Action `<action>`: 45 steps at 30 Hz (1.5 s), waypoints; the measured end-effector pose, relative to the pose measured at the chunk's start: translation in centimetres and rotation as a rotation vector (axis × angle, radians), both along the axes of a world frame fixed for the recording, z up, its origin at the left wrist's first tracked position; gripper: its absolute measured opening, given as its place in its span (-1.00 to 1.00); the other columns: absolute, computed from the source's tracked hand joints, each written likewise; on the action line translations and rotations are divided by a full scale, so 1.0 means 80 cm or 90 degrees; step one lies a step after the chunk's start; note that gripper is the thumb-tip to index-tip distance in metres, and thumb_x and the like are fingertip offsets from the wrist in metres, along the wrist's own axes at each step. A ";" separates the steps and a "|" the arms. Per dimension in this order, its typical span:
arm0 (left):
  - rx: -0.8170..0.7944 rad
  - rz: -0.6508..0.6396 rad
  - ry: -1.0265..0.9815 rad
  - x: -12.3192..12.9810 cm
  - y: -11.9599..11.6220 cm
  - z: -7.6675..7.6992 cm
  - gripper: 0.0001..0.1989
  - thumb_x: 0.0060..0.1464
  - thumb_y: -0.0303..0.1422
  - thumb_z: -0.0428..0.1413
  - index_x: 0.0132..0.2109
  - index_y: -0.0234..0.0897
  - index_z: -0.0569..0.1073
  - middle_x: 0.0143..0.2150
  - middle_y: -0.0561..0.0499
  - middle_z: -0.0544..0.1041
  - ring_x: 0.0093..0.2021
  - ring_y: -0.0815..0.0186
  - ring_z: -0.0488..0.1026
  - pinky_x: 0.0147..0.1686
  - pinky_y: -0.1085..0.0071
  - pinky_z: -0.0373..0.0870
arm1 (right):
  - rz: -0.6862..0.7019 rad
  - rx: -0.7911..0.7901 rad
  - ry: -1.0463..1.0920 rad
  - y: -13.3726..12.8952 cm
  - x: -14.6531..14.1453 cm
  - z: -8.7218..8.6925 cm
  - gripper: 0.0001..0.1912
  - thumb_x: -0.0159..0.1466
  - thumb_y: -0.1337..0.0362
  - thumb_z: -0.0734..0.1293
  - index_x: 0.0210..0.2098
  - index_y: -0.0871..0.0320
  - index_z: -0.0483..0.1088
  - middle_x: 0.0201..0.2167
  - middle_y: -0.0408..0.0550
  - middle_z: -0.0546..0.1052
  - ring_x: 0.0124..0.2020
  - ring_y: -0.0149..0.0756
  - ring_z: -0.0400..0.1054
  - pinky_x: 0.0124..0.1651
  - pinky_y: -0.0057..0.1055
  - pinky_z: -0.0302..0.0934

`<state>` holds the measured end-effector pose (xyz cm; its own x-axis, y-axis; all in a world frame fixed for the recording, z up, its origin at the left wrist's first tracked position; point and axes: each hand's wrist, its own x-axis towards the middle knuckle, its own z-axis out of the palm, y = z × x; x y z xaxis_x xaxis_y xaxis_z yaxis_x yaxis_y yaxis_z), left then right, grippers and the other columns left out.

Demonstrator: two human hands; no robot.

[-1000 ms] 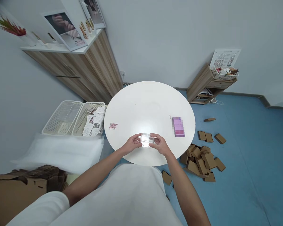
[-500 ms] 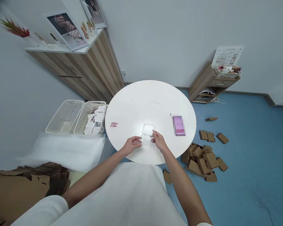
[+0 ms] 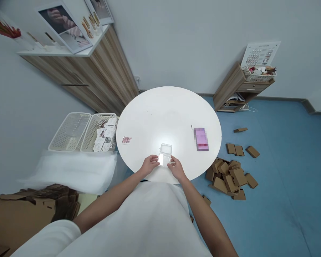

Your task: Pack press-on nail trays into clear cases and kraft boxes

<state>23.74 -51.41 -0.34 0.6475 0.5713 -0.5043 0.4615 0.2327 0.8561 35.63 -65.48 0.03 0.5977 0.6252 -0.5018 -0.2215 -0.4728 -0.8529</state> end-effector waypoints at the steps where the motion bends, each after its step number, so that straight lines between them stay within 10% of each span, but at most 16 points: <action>1: 0.010 -0.004 0.009 0.002 -0.001 -0.005 -0.66 -0.19 -0.42 0.21 -0.18 -0.30 0.37 -0.33 0.02 0.40 -0.44 0.44 0.38 -0.32 0.39 0.34 | 0.002 -0.008 0.001 0.001 0.001 -0.004 -0.40 -0.01 0.16 0.29 0.05 0.05 0.21 -0.15 -0.06 0.30 -0.33 -0.38 0.28 -0.22 -0.33 0.24; 11: 0.104 -0.010 0.075 0.019 -0.005 -0.025 -0.56 -0.15 -0.40 0.17 -0.05 -0.31 0.34 -0.15 -0.09 0.40 -0.22 0.32 0.35 -0.13 0.33 0.26 | 0.035 -0.045 -0.018 0.011 0.013 -0.036 -0.32 -0.03 0.16 0.30 0.10 0.08 0.15 -0.16 -0.07 0.29 -0.34 -0.39 0.25 -0.16 -0.35 0.21; 31: 0.169 -0.073 0.114 0.036 -0.012 -0.015 -0.72 -0.10 -0.45 0.04 -0.17 -0.29 0.44 -0.25 -0.01 0.44 -0.28 0.33 0.33 -0.20 0.39 0.28 | 0.023 -0.082 0.041 0.016 0.025 -0.023 -0.43 0.00 0.22 0.25 0.03 0.16 0.22 -0.06 0.03 0.34 -0.21 -0.29 0.34 -0.22 -0.38 0.26; 45: 0.178 -0.022 0.099 -0.028 0.033 -0.013 -0.65 0.01 -0.39 0.04 -0.01 -0.26 0.30 -0.05 -0.09 0.34 -0.14 0.34 0.34 -0.24 0.42 0.36 | -0.029 -0.054 -0.162 0.035 0.005 0.004 -0.52 0.09 0.19 0.19 0.02 0.09 0.15 -0.21 -0.07 0.31 -0.46 -0.43 0.22 -0.32 -0.40 0.23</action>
